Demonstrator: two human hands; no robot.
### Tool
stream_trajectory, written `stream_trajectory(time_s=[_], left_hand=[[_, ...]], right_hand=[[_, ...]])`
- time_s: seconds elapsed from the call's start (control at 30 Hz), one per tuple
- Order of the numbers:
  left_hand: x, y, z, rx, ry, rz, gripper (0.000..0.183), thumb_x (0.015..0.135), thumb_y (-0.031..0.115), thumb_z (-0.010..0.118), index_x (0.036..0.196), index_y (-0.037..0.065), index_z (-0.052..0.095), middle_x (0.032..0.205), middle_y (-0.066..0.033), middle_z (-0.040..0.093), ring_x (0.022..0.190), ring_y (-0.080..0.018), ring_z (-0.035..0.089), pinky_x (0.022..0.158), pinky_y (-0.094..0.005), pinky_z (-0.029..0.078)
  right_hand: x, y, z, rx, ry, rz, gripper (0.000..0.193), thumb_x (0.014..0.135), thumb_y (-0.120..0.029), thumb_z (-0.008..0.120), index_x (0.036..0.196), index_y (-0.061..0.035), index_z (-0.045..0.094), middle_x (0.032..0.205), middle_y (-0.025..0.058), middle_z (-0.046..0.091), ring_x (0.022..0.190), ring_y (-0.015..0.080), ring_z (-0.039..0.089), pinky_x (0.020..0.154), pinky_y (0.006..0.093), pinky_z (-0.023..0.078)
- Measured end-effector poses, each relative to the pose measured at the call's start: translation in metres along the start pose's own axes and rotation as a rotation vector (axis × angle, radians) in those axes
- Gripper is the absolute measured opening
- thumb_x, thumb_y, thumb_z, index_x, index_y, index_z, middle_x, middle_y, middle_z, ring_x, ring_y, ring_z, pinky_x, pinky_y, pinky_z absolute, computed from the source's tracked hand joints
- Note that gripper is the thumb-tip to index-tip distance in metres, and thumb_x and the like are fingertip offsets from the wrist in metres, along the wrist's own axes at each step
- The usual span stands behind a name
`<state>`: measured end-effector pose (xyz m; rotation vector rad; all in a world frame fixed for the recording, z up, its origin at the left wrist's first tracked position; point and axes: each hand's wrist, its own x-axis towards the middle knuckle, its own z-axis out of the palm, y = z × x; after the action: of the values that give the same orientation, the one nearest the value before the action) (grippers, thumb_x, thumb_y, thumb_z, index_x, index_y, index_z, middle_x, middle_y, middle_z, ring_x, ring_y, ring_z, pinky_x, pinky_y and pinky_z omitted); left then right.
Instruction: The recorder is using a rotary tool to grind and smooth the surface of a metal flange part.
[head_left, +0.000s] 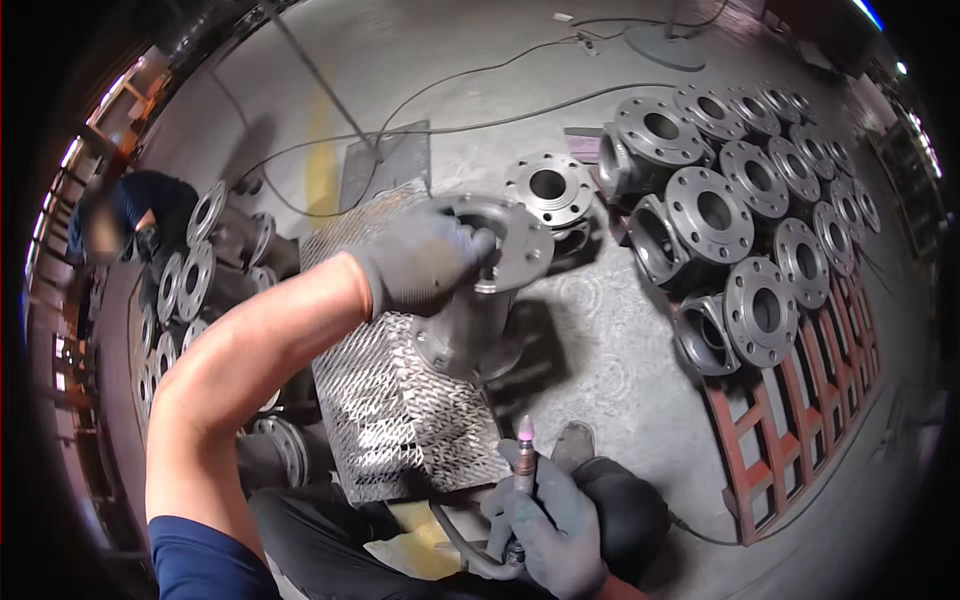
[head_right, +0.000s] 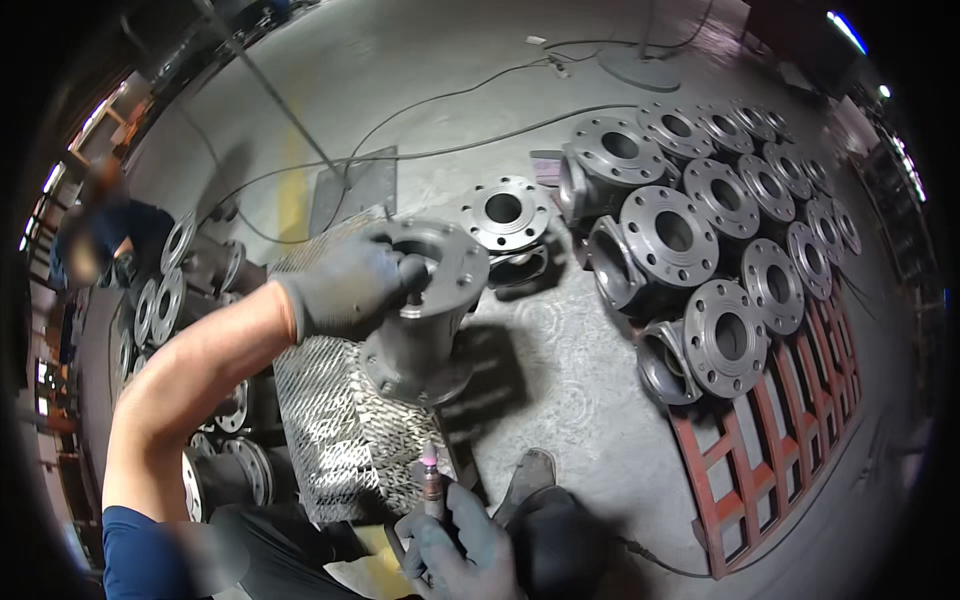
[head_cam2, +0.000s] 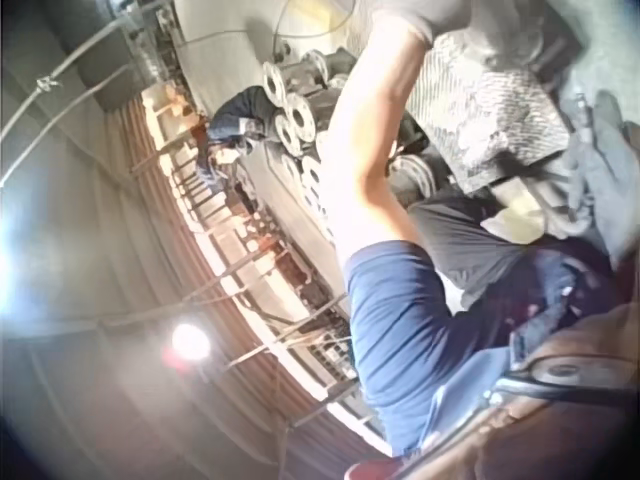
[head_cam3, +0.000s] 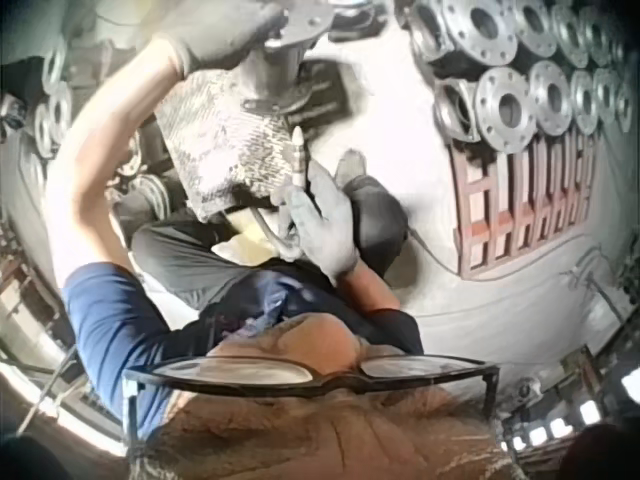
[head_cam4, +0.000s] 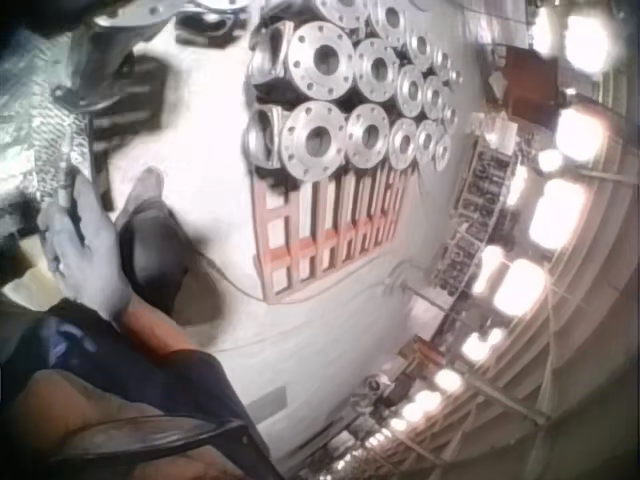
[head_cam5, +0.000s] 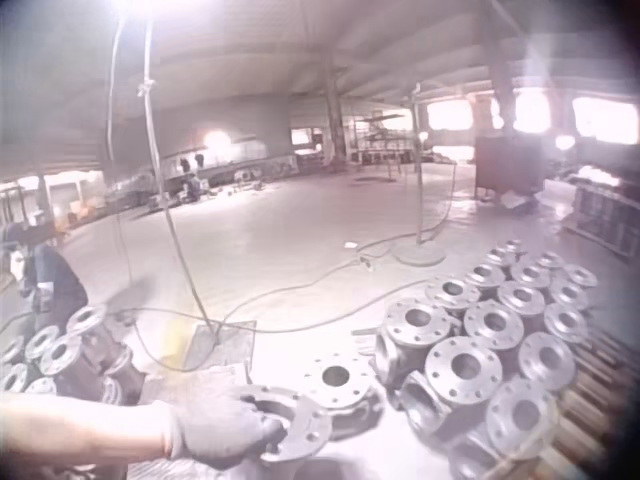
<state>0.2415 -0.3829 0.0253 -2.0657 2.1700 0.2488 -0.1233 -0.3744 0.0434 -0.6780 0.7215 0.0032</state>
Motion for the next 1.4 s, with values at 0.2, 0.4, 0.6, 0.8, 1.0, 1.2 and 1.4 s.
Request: stream_trajectory(time_s=[0.2, 0.4, 0.6, 0.8, 1.0, 1.2, 1.4], left_hand=[[-0.156, 0.110, 0.043, 0.098, -0.072, -0.050, 0.032, 0.095, 0.018, 0.063, 0.123, 0.003, 0.064, 0.096, -0.0082, 0.069, 0.099, -0.0276, 0.069, 0.115, -0.0499, 0.047], [-0.291, 0.201, 0.105, -0.083, 0.135, -0.238, 0.042, 0.095, 0.020, 0.058, 0.130, -0.001, 0.067, 0.113, -0.0169, 0.073, 0.115, -0.0343, 0.070, 0.129, -0.0562, 0.040], [-0.367, 0.218, 0.114, 0.006, 0.070, -0.283, 0.036, 0.097, 0.017, 0.060, 0.129, 0.004, 0.068, 0.129, -0.0141, 0.073, 0.143, -0.0329, 0.062, 0.133, -0.0561, 0.037], [-0.381, 0.232, 0.078, -0.285, -0.001, -0.371, 0.083, 0.083, 0.046, 0.093, 0.146, 0.002, 0.063, 0.133, -0.0198, 0.073, 0.137, -0.0370, 0.064, 0.126, -0.0514, 0.044], [-0.352, 0.174, 0.122, -0.418, 0.494, -0.972, 0.070, 0.091, 0.046, 0.087, 0.140, 0.000, 0.067, 0.130, -0.0235, 0.076, 0.119, -0.0380, 0.074, 0.104, -0.0468, 0.057], [-0.329, 0.157, 0.125, -0.728, 0.306, -1.225, 0.065, 0.091, 0.058, 0.084, 0.115, -0.001, 0.075, 0.106, -0.0196, 0.081, 0.099, -0.0285, 0.078, 0.091, -0.0416, 0.058], [-0.341, 0.162, 0.138, -1.185, 0.695, -1.338, 0.043, 0.092, 0.039, 0.089, 0.095, -0.001, 0.074, 0.083, -0.0016, 0.070, 0.076, -0.0087, 0.060, 0.069, -0.0297, 0.050]], right_hand=[[-0.005, 0.005, 0.014, -0.432, 0.027, -0.074, 0.049, 0.110, -0.002, 0.049, 0.155, 0.0155, 0.043, 0.095, 0.0141, 0.069, 0.063, 0.0160, 0.067, 0.058, 0.0290, 0.056], [-0.026, 0.021, 0.013, -0.482, -0.017, -0.269, 0.045, 0.111, -0.006, 0.050, 0.152, 0.0139, 0.051, 0.092, 0.0098, 0.069, 0.060, 0.0107, 0.061, 0.059, 0.0243, 0.053], [-0.015, 0.044, -0.006, -0.599, 0.011, -0.375, 0.047, 0.109, -0.012, 0.059, 0.152, 0.0052, 0.056, 0.092, 0.0075, 0.071, 0.065, 0.0081, 0.064, 0.058, 0.0251, 0.054], [-0.012, 0.076, -0.008, -0.584, -0.003, -0.375, 0.041, 0.107, -0.015, 0.061, 0.144, 0.0025, 0.064, 0.084, 0.0079, 0.074, 0.066, 0.0112, 0.070, 0.059, 0.0286, 0.056], [0.005, 0.127, 0.018, -0.971, -0.289, -0.302, 0.042, 0.106, -0.030, 0.071, 0.135, 0.0005, 0.069, 0.088, 0.0176, 0.076, 0.070, 0.0230, 0.074, 0.067, 0.0401, 0.059], [0.019, 0.178, 0.057, -1.063, -0.304, -0.251, 0.048, 0.100, -0.040, 0.079, 0.114, 0.0041, 0.067, 0.090, 0.0273, 0.074, 0.087, 0.0461, 0.075, 0.078, 0.0522, 0.057], [0.029, 0.177, 0.083, -1.029, -0.225, -0.315, 0.044, 0.095, -0.034, 0.084, 0.111, 0.0039, 0.069, 0.085, 0.0188, 0.074, 0.079, 0.0298, 0.073, 0.076, 0.0460, 0.057]])
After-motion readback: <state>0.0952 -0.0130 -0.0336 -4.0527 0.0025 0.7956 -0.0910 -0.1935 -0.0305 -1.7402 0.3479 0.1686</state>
